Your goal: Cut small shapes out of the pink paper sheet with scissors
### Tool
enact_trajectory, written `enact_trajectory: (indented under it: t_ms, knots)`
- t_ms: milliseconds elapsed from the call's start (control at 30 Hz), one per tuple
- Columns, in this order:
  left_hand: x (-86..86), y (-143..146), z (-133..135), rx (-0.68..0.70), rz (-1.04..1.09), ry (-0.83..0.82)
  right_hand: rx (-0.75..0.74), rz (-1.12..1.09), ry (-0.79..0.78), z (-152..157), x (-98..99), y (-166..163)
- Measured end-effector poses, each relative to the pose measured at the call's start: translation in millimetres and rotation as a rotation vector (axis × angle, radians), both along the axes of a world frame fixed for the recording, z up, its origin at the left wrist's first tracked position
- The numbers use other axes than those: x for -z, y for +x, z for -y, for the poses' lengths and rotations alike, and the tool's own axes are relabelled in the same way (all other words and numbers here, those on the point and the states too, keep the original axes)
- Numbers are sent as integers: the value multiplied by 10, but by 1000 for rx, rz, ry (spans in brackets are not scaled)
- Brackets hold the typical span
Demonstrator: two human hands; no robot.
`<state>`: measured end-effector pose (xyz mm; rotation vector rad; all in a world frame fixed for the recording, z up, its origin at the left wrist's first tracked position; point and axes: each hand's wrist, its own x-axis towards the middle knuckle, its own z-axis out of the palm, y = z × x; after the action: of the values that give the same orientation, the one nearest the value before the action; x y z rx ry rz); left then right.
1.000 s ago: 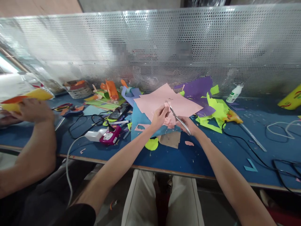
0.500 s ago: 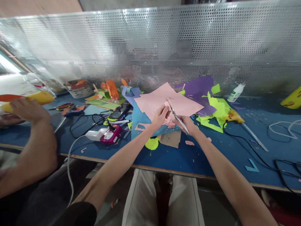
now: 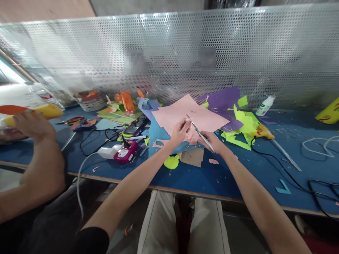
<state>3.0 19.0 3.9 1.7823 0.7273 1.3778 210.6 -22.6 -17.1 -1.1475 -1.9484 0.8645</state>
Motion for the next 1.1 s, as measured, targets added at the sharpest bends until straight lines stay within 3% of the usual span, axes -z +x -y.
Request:
enact_trajectory:
  t_ms: [200, 300, 533, 800, 967, 1100]
  knots:
    - [24, -20, -63, 35, 5, 1, 93, 41, -15, 29, -35, -29]
    - [40, -45, -111, 54, 0, 8, 132, 108, 58, -5, -39, 6]
    - [0, -109, -89, 204, -111, -13, -71, 137, 76, -19, -80, 191]
    - [-40, -143, -101, 281, -138, -35, -161, 72, 4, 38, -97, 175]
    - [14, -141, -154, 284, -122, -54, -61, 163, 43, 28, -79, 149]
    - [2, -139, -126, 249, -184, 18, 254, 303, 148, -42, -51, 149]
